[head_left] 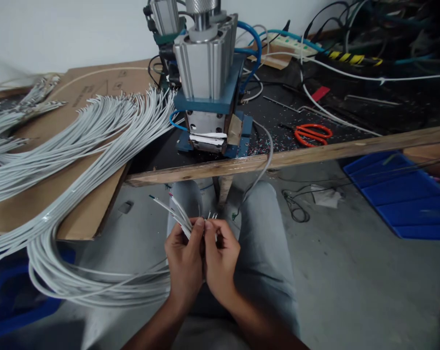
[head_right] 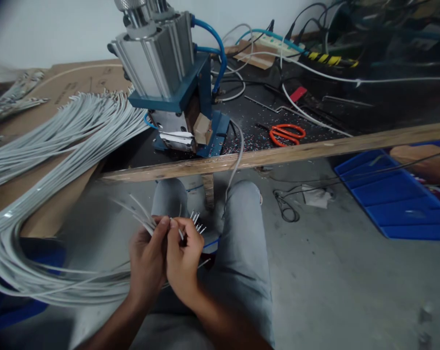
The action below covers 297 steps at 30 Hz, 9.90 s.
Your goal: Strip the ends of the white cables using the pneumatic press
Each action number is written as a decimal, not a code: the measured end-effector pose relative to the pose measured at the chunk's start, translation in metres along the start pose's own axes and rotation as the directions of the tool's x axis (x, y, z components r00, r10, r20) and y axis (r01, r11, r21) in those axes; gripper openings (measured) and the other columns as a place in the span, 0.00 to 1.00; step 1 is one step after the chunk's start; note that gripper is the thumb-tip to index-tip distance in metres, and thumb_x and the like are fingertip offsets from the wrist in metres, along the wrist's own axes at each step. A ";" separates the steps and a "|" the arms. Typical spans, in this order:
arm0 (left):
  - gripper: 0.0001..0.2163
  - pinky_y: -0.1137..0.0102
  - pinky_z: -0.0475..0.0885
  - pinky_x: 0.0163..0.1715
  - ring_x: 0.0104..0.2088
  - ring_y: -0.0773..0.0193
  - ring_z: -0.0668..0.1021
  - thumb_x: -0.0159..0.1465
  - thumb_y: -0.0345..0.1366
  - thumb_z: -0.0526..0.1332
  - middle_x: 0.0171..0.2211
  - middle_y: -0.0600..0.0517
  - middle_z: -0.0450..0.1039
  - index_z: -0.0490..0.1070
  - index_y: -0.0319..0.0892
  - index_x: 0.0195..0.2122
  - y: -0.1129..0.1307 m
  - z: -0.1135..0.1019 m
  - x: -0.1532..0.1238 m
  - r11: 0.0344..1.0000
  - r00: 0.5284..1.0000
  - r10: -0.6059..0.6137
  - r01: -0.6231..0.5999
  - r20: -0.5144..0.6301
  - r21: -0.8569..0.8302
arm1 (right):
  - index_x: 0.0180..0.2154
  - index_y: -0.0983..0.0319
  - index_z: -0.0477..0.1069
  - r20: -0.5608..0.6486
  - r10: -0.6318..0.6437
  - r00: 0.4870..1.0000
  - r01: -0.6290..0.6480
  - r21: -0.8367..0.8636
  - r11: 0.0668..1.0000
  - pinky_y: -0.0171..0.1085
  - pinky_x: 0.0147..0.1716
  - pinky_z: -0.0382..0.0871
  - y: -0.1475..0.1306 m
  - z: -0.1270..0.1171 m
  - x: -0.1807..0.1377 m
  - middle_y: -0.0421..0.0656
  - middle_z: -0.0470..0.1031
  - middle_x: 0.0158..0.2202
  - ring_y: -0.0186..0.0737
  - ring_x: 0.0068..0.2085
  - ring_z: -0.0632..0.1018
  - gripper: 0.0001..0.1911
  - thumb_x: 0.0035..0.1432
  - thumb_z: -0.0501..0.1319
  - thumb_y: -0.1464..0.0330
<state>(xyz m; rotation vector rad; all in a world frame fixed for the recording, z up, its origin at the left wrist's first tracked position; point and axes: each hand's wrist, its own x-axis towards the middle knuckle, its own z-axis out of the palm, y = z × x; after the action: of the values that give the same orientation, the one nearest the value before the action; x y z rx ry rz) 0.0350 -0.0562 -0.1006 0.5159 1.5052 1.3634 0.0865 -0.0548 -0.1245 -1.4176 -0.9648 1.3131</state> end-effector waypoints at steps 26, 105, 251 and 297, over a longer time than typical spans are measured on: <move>0.25 0.72 0.74 0.31 0.31 0.63 0.78 0.53 0.53 0.73 0.29 0.49 0.74 0.70 0.35 0.34 -0.004 0.003 -0.001 0.997 0.998 -0.043 0.040 -0.040 -0.071 | 0.34 0.74 0.69 -0.023 -0.067 0.997 0.066 -0.035 0.997 0.10 0.34 0.67 0.004 0.002 0.000 0.46 0.71 0.33 0.11 0.31 0.70 0.34 0.65 0.49 0.47; 0.13 0.79 0.51 0.14 0.17 0.78 0.57 0.57 0.40 0.71 0.23 0.58 0.54 0.72 0.39 0.38 0.099 0.036 0.030 0.895 0.977 0.196 -0.213 -0.084 -0.391 | 0.49 0.58 0.78 0.204 -0.927 0.313 0.602 -0.798 0.027 0.14 0.46 0.66 -0.068 -0.022 0.135 0.35 0.73 0.46 0.08 0.46 0.73 0.15 0.63 0.58 0.70; 0.22 0.80 0.61 0.20 0.22 0.75 0.66 0.56 0.49 0.73 0.22 0.56 0.64 0.72 0.34 0.35 0.001 -0.001 0.003 0.999 1.000 -0.010 0.011 0.010 -0.036 | 0.40 0.75 0.75 0.118 0.073 0.990 -0.092 0.165 0.982 0.14 0.38 0.71 -0.011 -0.002 0.004 0.49 0.73 0.40 0.14 0.33 0.71 0.37 0.61 0.52 0.44; 0.04 0.80 0.54 0.13 0.15 0.77 0.61 0.58 0.33 0.69 0.21 0.57 0.58 0.78 0.40 0.33 0.131 0.047 0.023 0.816 0.862 0.462 -0.505 -0.210 -0.281 | 0.45 0.64 0.79 0.206 -0.932 0.297 0.759 -0.644 0.099 0.16 0.49 0.69 -0.064 -0.028 0.124 0.32 0.73 0.47 0.09 0.49 0.74 0.12 0.59 0.61 0.73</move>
<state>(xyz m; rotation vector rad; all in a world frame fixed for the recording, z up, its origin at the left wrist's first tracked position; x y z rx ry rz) 0.0276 0.0214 0.0167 0.6316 1.2499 2.0445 0.1312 0.0769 -0.0941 -1.0201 -1.7942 -0.2143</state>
